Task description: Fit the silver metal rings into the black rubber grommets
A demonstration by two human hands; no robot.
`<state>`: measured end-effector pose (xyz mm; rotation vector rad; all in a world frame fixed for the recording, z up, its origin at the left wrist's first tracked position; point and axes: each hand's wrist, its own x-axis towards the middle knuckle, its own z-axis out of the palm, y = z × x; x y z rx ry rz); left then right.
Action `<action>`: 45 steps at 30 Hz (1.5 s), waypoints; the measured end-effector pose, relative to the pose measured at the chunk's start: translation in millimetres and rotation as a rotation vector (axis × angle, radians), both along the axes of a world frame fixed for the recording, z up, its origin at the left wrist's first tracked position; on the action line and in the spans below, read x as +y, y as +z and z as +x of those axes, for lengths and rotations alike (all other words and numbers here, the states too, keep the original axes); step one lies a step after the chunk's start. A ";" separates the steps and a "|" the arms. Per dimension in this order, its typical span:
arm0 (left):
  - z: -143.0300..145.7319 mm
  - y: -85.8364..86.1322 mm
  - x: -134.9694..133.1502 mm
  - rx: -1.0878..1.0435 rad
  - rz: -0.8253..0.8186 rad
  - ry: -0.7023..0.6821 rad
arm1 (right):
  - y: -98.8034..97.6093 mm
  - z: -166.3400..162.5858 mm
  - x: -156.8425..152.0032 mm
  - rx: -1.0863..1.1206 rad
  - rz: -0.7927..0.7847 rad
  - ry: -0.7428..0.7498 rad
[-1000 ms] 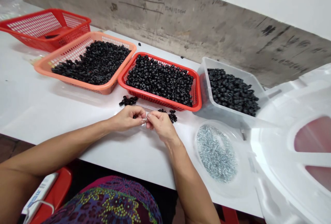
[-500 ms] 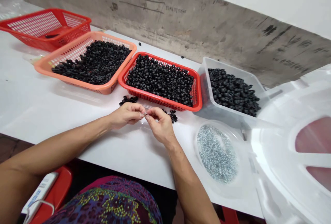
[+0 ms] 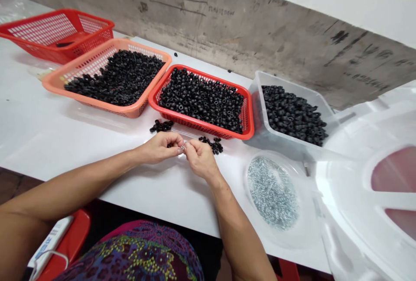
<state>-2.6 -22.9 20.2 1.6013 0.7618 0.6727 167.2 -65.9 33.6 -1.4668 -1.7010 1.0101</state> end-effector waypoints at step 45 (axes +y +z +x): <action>-1.4 2.1 2.3 -0.080 -0.072 -0.010 | -6.6 3.4 2.9 0.456 -0.089 -0.096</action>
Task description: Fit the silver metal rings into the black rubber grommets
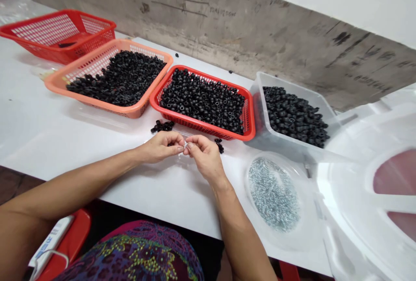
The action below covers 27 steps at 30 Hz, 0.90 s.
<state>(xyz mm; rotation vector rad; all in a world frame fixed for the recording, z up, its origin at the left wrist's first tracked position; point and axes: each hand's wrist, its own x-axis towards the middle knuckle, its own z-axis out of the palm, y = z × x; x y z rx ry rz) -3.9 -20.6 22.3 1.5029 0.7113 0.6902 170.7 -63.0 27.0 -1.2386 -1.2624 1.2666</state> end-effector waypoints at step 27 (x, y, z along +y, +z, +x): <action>-0.9 4.9 2.3 -0.133 -0.377 -0.034 | -4.3 6.1 -1.3 -0.191 0.188 0.029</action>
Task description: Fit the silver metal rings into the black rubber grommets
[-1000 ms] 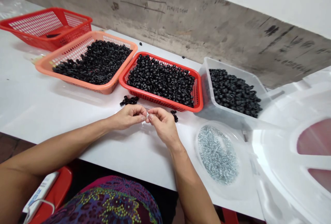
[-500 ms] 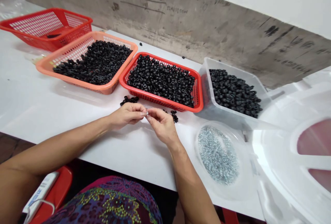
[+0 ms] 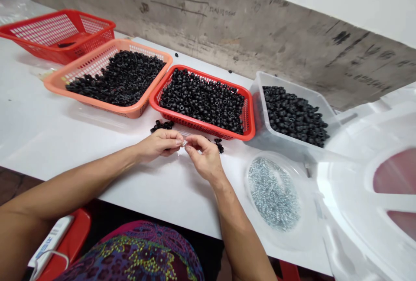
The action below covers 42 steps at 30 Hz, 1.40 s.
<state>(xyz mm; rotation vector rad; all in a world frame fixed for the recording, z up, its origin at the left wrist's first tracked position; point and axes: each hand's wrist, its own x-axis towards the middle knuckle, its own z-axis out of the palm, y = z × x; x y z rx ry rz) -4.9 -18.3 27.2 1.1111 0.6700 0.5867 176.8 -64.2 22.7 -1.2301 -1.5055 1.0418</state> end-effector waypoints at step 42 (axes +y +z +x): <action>-5.2 8.5 21.1 -0.124 -0.175 0.618 | 11.9 30.0 15.0 -0.626 0.290 -0.428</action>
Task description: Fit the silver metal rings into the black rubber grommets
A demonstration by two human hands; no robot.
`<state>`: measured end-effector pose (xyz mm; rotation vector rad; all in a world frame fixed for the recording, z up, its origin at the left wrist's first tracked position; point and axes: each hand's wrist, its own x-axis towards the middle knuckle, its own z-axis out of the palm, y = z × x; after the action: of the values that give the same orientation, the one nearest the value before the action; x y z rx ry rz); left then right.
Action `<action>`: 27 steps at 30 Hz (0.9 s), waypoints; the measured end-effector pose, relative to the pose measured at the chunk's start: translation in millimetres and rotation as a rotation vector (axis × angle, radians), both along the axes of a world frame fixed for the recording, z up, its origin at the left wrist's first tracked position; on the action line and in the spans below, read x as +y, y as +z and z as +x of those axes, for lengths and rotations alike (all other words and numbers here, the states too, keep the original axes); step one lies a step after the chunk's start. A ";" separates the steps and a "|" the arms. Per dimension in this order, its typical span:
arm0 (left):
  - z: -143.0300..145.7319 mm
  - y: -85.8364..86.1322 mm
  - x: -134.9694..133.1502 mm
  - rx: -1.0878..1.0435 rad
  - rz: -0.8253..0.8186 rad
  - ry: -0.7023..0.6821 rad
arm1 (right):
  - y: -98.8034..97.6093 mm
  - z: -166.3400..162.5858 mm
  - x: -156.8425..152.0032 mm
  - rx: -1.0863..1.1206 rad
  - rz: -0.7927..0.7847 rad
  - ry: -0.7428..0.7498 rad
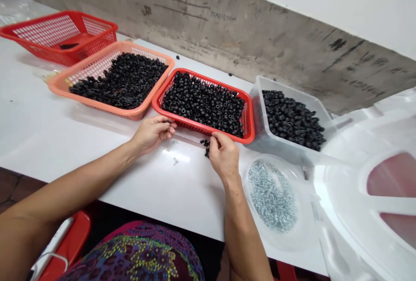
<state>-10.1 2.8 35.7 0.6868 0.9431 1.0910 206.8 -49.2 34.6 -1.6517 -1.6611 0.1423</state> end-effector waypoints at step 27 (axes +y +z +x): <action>-12.3 -32.5 13.2 0.459 0.392 0.047 | -32.8 172.4 -88.4 -0.771 -0.569 -0.211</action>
<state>-22.4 15.9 3.2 1.2809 1.1469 1.1985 379.2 -137.6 1.8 -2.5202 -2.1012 -0.1701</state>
